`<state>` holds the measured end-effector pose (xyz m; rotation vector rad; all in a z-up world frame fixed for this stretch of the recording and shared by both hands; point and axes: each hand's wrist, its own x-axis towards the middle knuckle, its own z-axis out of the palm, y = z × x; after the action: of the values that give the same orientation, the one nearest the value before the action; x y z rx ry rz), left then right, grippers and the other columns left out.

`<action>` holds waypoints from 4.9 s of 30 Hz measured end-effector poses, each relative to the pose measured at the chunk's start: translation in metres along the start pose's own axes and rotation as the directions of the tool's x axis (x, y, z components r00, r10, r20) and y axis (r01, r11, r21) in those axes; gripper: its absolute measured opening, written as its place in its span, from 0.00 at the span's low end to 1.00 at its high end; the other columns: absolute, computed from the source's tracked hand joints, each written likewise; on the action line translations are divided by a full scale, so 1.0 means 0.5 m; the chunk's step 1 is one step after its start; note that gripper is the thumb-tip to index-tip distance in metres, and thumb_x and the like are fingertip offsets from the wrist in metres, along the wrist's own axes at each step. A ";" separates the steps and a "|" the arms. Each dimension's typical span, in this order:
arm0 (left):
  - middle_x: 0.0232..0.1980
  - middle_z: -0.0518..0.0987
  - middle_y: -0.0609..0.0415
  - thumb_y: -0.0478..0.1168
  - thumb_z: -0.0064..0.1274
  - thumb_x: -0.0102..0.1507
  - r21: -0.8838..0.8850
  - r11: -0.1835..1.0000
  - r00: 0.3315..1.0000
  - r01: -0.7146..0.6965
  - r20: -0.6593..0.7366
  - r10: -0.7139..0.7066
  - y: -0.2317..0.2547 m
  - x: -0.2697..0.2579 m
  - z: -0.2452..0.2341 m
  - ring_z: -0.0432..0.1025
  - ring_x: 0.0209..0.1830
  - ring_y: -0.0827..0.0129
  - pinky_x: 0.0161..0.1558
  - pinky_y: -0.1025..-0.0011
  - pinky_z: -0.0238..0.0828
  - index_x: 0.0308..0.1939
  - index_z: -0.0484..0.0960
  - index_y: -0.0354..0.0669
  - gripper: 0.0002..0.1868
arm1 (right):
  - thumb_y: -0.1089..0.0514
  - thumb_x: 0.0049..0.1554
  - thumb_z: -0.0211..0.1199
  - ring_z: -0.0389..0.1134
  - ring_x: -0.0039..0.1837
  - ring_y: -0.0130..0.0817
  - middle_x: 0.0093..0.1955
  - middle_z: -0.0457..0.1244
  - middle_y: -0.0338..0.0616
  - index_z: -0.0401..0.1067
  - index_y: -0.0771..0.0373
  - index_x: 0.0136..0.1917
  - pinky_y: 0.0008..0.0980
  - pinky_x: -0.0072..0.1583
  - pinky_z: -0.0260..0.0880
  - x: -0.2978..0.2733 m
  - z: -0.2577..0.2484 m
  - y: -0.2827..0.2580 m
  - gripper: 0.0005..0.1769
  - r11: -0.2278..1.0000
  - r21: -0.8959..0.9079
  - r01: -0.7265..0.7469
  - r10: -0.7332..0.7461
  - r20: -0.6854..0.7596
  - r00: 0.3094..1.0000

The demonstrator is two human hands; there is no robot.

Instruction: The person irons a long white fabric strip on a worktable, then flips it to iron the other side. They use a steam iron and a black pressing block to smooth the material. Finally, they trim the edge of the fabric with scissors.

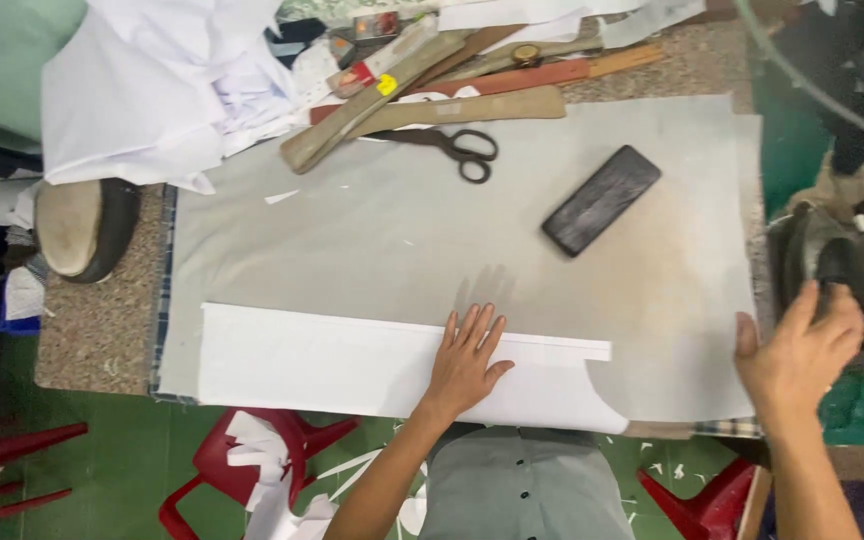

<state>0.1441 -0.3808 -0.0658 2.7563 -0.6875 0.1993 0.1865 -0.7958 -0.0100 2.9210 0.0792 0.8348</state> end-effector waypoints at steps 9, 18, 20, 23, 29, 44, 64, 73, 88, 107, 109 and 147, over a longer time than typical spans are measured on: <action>0.82 0.52 0.39 0.56 0.40 0.72 0.033 0.973 0.947 0.229 0.223 -0.230 -0.383 -0.315 -0.165 0.45 0.83 0.48 0.78 0.43 0.36 0.78 0.56 0.38 0.36 | 0.45 0.60 0.61 0.62 0.71 0.68 0.73 0.57 0.69 0.63 0.68 0.72 0.60 0.67 0.68 -0.162 -0.048 -0.628 0.35 0.933 0.342 0.114 -0.163 0.117 0.980; 0.76 0.62 0.26 0.48 0.50 0.70 0.126 0.796 0.796 0.592 -0.247 -0.553 -0.712 -0.470 -0.292 0.55 0.77 0.33 0.75 0.39 0.42 0.74 0.67 0.29 0.33 | 0.44 0.55 0.70 0.65 0.74 0.46 0.66 0.65 0.49 0.73 0.56 0.68 0.41 0.70 0.67 -0.205 -0.024 -0.644 0.31 0.996 0.072 0.043 -0.061 0.271 0.961; 0.69 0.71 0.35 0.48 0.52 0.70 0.109 0.882 0.880 0.458 -0.199 -0.432 -0.713 -0.421 -0.287 0.62 0.74 0.42 0.76 0.43 0.46 0.68 0.74 0.35 0.27 | 0.46 0.56 0.68 0.66 0.73 0.44 0.64 0.66 0.46 0.74 0.54 0.65 0.39 0.69 0.67 -0.184 -0.009 -0.659 0.26 0.993 0.112 0.025 -0.061 0.326 0.944; 0.60 0.81 0.47 0.51 0.56 0.67 0.097 0.958 0.958 0.270 -0.129 -0.257 -0.731 -0.374 -0.247 0.71 0.69 0.54 0.75 0.50 0.56 0.60 0.83 0.44 0.22 | 0.50 0.58 0.68 0.67 0.68 0.37 0.58 0.67 0.39 0.77 0.50 0.60 0.33 0.66 0.67 -0.172 0.024 -0.677 0.16 0.982 0.190 0.015 -0.087 0.374 0.924; 0.70 0.73 0.43 0.55 0.57 0.65 0.067 0.990 0.991 0.122 0.053 -0.125 -0.723 -0.313 -0.247 0.65 0.73 0.52 0.73 0.51 0.57 0.68 0.76 0.44 0.31 | 0.49 0.57 0.67 0.65 0.67 0.42 0.63 0.64 0.43 0.74 0.50 0.64 0.38 0.65 0.64 -0.128 0.031 -0.762 0.21 0.949 0.290 0.121 -0.196 0.248 0.949; 0.82 0.57 0.42 0.62 0.36 0.71 0.118 0.973 0.948 0.196 0.230 -0.219 -0.647 -0.328 -0.230 0.48 0.83 0.49 0.79 0.43 0.32 0.77 0.62 0.42 0.38 | 0.34 0.68 0.45 0.46 0.83 0.56 0.79 0.52 0.61 0.67 0.63 0.73 0.54 0.78 0.45 -0.203 -0.021 -0.761 0.36 0.938 0.016 -0.346 0.300 0.458 0.837; 0.77 0.65 0.38 0.52 0.40 0.72 0.134 0.974 0.981 0.180 0.049 -0.188 -0.670 -0.342 -0.219 0.58 0.79 0.48 0.77 0.44 0.43 0.73 0.70 0.39 0.29 | 0.42 0.63 0.58 0.57 0.78 0.46 0.73 0.60 0.48 0.72 0.51 0.67 0.47 0.75 0.57 -0.172 0.018 -0.718 0.23 0.981 0.174 -0.081 0.035 0.251 0.967; 0.40 0.78 0.64 0.61 0.54 0.65 0.196 0.973 0.972 0.124 0.174 -0.159 -0.791 -0.354 -0.234 0.72 0.46 0.71 0.51 0.66 0.65 0.58 0.83 0.60 0.22 | 0.44 0.63 0.60 0.57 0.78 0.39 0.72 0.59 0.39 0.72 0.40 0.64 0.42 0.74 0.58 -0.098 0.041 -0.732 0.16 0.983 0.174 0.064 -0.135 0.437 0.889; 0.74 0.67 0.35 0.53 0.56 0.66 -0.104 0.995 0.994 -0.009 0.104 0.020 -0.546 -0.173 -0.230 0.59 0.77 0.43 0.74 0.43 0.50 0.73 0.67 0.36 0.36 | 0.47 0.66 0.55 0.59 0.77 0.40 0.74 0.60 0.45 0.66 0.55 0.74 0.44 0.74 0.59 -0.030 0.051 -0.806 0.25 0.965 0.248 -0.086 -0.039 0.458 0.888; 0.54 0.80 0.46 0.55 0.50 0.69 0.139 0.968 0.978 0.210 -0.031 -0.208 -0.831 -0.116 -0.151 0.73 0.63 0.51 0.69 0.51 0.62 0.55 0.84 0.42 0.22 | 0.49 0.62 0.61 0.62 0.75 0.37 0.70 0.63 0.40 0.72 0.49 0.66 0.40 0.72 0.63 -0.103 0.043 -0.661 0.19 0.983 0.179 -0.043 -0.040 0.437 0.899; 0.49 0.82 0.55 0.56 0.49 0.70 0.100 0.979 0.982 0.176 0.057 -0.182 -0.836 -0.189 -0.174 0.77 0.58 0.61 0.69 0.58 0.64 0.51 0.86 0.49 0.19 | 0.49 0.61 0.61 0.62 0.74 0.37 0.69 0.63 0.39 0.73 0.47 0.64 0.39 0.71 0.63 -0.100 0.042 -0.667 0.18 0.980 0.199 -0.024 -0.067 0.440 0.896; 0.40 0.73 0.55 0.37 0.53 0.66 0.264 0.958 0.994 -0.109 0.057 0.097 -0.736 -0.389 -0.270 0.71 0.56 0.62 0.70 0.54 0.64 0.42 0.78 0.45 0.02 | 0.45 0.62 0.61 0.57 0.78 0.40 0.73 0.60 0.42 0.74 0.37 0.65 0.41 0.74 0.57 -0.073 0.003 -0.723 0.17 0.958 0.271 0.092 -0.220 0.495 0.841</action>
<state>0.1407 0.0569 -0.0682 2.9895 -0.8751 0.2738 0.1486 -0.4398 -0.0712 3.1894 0.3929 -0.0177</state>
